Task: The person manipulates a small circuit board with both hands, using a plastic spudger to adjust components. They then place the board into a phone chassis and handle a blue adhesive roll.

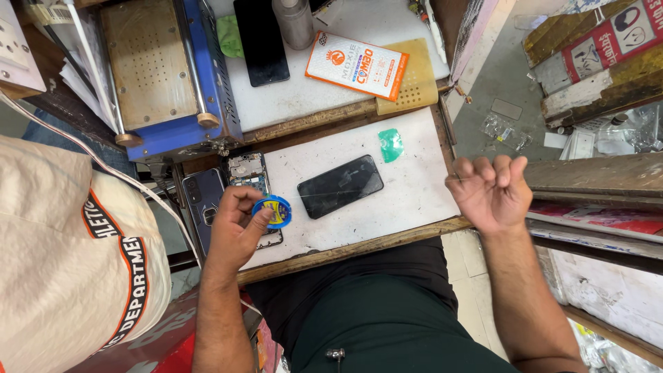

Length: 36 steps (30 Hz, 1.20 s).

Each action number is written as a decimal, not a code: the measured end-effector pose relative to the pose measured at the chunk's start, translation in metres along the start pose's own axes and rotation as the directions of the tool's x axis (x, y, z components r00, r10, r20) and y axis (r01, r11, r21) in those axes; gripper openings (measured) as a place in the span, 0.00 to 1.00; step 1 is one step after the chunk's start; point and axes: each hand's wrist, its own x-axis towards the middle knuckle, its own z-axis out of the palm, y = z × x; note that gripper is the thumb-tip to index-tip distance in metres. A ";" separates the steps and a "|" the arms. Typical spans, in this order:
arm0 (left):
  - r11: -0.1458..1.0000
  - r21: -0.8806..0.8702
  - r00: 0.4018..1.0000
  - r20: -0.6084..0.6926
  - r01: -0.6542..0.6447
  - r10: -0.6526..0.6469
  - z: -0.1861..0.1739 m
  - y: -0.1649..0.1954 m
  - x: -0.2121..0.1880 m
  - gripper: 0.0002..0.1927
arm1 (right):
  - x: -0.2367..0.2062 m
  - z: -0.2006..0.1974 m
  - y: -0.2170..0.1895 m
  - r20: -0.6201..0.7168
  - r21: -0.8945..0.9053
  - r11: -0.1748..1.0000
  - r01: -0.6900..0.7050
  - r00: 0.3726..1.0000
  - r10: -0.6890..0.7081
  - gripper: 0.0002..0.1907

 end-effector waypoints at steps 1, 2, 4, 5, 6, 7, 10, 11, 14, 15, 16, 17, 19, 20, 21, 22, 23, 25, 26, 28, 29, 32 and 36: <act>0.998 0.020 0.998 0.007 0.057 -0.057 0.003 0.001 -0.001 0.17 | 0.003 0.001 0.005 -0.019 0.003 1.000 0.017 1.000 -0.017 0.23; 0.993 0.040 0.993 0.014 0.113 -0.113 0.004 0.003 -0.001 0.21 | 0.006 0.003 0.007 -0.037 0.005 0.999 0.035 0.999 -0.035 0.24; 0.988 0.050 0.988 0.038 0.145 -0.147 0.008 0.005 0.000 0.21 | 0.007 0.003 0.009 -0.079 0.145 0.989 0.042 0.996 -0.031 0.26; 0.992 0.042 0.991 0.056 0.122 -0.124 0.010 0.005 0.001 0.18 | 0.008 0.002 0.009 -0.097 0.215 0.976 0.046 0.995 -0.025 0.27; 0.994 0.033 0.992 0.073 0.100 -0.103 0.011 0.004 0.002 0.15 | 0.008 0.000 0.009 -0.120 0.184 0.982 0.046 0.992 -0.024 0.27; 0.996 0.012 0.994 0.066 0.090 -0.090 0.014 0.002 0.002 0.15 | 0.007 -0.003 0.009 -0.145 0.152 0.987 0.047 0.989 -0.025 0.27; 0.999 0.049 0.999 0.023 0.023 -0.024 0.019 -0.005 0.004 0.14 | 0.004 -0.012 0.012 -0.150 0.116 0.993 0.024 0.989 -0.007 0.27; 0.991 0.129 1.000 -0.005 -0.019 0.020 0.021 -0.008 0.004 0.13 | 0.003 -0.014 0.013 -0.142 0.115 0.993 0.012 0.990 0.005 0.27; 0.977 0.212 0.997 -0.058 -0.033 0.047 0.024 -0.011 0.007 0.11 | 0.002 -0.019 0.020 -0.102 -0.103 0.994 -0.028 0.995 0.018 0.25; 0.977 0.212 0.997 -0.071 -0.020 0.036 0.025 -0.011 0.009 0.11 | 0.001 -0.019 0.023 -0.158 -0.260 0.963 -0.067 0.987 0.026 0.24; 0.988 0.149 0.998 -0.060 -0.025 0.034 0.026 -0.010 0.011 0.12 | -0.001 -0.018 0.027 -0.214 -0.408 0.906 -0.111 0.977 0.024 0.23; 0.996 0.086 0.998 -0.047 -0.031 0.035 0.029 -0.009 0.013 0.13 | -0.002 -0.015 0.030 -0.267 -0.542 0.825 -0.160 0.964 0.011 0.23; 0.999 0.051 1.000 -0.028 0.015 -0.014 0.032 -0.007 0.017 0.17 | -0.004 -0.006 0.038 -0.244 -0.641 0.735 -0.221 0.967 0.078 0.22; 0.995 0.078 0.998 -0.023 0.066 -0.065 0.033 -0.007 0.019 0.19 | -0.003 0.000 0.042 -0.236 -0.686 0.684 -0.248 0.965 0.113 0.22; 0.987 0.106 0.993 -0.021 0.119 -0.117 0.035 -0.007 0.020 0.22 | -0.003 0.007 0.044 -0.223 -0.775 0.582 -0.248 0.968 0.117 0.20; 0.988 0.093 0.993 -0.018 0.122 -0.121 0.036 -0.009 0.021 0.19 | -0.002 0.016 0.046 -0.210 -0.849 0.469 -0.243 0.970 0.123 0.19; 0.989 0.079 0.992 -0.015 0.123 -0.123 0.038 -0.012 0.024 0.15 | 0.000 0.025 0.048 -0.196 -0.908 0.349 -0.230 0.972 0.131 0.18; 0.997 0.075 0.999 -0.002 0.035 -0.035 0.039 -0.018 0.027 0.12 | 0.008 0.045 0.051 -0.080 -0.973 0.206 -0.107 0.988 0.135 0.15; 0.995 0.083 0.998 0.010 -0.056 0.055 0.039 -0.021 0.029 0.11 | 0.013 0.054 0.053 -0.023 -0.990 0.133 -0.043 0.989 0.143 0.14; 0.988 0.128 0.996 0.005 -0.092 0.092 0.039 -0.026 0.035 0.11 | 0.023 0.072 0.056 -0.073 -0.996 0.035 -0.079 0.985 0.158 0.12; 0.986 0.165 0.999 -0.017 -0.035 0.038 0.038 -0.027 0.037 0.11 | 0.028 0.080 0.057 -0.099 -0.995 -0.014 -0.098 0.981 0.165 0.12; 0.986 0.109 0.992 -0.001 0.125 -0.126 0.038 -0.025 0.041 0.17 | 0.038 0.095 0.057 -0.099 -0.994 -0.070 -0.088 0.980 0.175 0.11; 0.982 0.146 0.985 0.110 0.118 -0.135 0.041 -0.022 0.053 0.16 | 0.045 0.091 0.051 -0.190 -0.963 -0.238 -0.124 0.941 0.279 0.12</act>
